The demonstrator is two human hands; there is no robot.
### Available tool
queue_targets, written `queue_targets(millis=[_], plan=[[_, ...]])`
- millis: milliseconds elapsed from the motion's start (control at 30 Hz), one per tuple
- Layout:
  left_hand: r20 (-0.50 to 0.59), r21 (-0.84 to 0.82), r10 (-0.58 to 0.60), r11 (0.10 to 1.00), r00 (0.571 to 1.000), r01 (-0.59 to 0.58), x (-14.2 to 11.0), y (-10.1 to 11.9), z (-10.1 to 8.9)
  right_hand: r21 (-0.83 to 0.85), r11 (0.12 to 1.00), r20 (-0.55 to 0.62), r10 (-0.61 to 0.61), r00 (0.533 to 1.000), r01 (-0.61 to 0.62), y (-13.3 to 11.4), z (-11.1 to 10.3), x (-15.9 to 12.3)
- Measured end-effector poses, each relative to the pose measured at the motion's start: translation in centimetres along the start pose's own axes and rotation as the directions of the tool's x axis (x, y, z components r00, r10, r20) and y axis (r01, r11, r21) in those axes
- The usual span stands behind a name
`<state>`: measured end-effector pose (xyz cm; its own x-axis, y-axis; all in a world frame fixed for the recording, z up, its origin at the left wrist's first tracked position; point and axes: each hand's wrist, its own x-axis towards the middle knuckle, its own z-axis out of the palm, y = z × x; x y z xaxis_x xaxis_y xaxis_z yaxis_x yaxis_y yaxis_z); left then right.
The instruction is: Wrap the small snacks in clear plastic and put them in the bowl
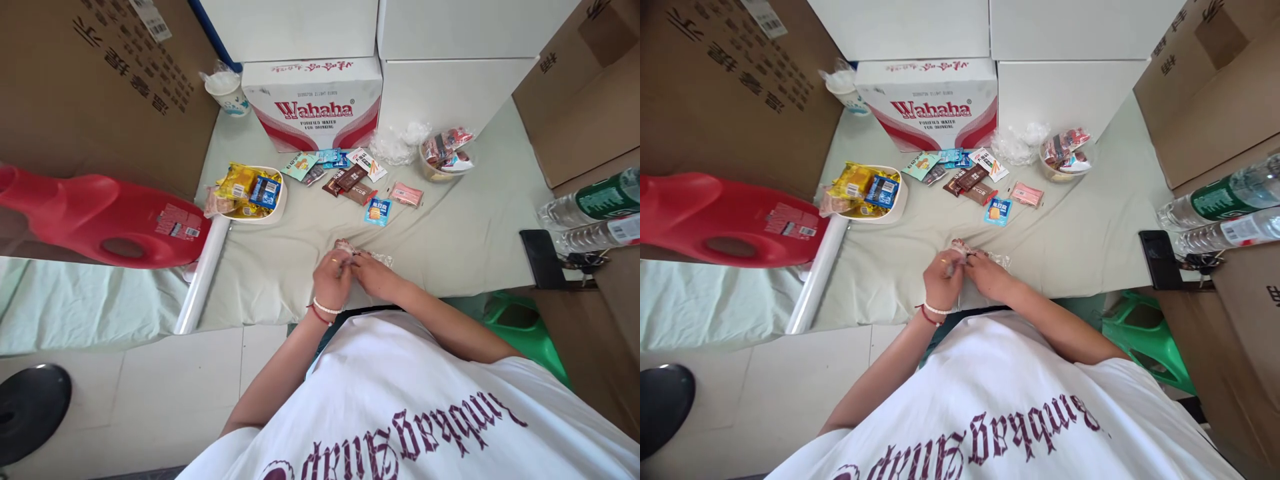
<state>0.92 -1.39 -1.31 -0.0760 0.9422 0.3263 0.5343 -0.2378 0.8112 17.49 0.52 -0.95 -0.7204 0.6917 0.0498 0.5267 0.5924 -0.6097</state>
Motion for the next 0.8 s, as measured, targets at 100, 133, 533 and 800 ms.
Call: queue_targets(millis=[100,133,533,800], plan=[[0.169,0.131,0.178,0.971,0.969,-0.201,-1.5,0.2,-0.3,0.112,0.990,-0.008,-0.090,0.996,0.090,0.4,-0.8,-0.9],[0.198,0.168,0.190,0.960,0.962,-0.225,-1.8,0.0,-0.5,0.158,0.982,-0.001,-0.106,0.994,0.105,0.6,-1.4,-1.4],[0.266,0.395,0.070,0.902,0.961,-0.175,-3.6,-0.3,0.6,-0.068,0.865,-0.212,0.474,0.855,-0.496,0.9,-2.7,-5.5],[0.279,0.448,0.057,0.875,0.959,-0.183,-4.1,0.2,1.1,-0.027,0.886,-0.174,0.452,0.875,-0.463,-2.5,-5.6,-0.1]])
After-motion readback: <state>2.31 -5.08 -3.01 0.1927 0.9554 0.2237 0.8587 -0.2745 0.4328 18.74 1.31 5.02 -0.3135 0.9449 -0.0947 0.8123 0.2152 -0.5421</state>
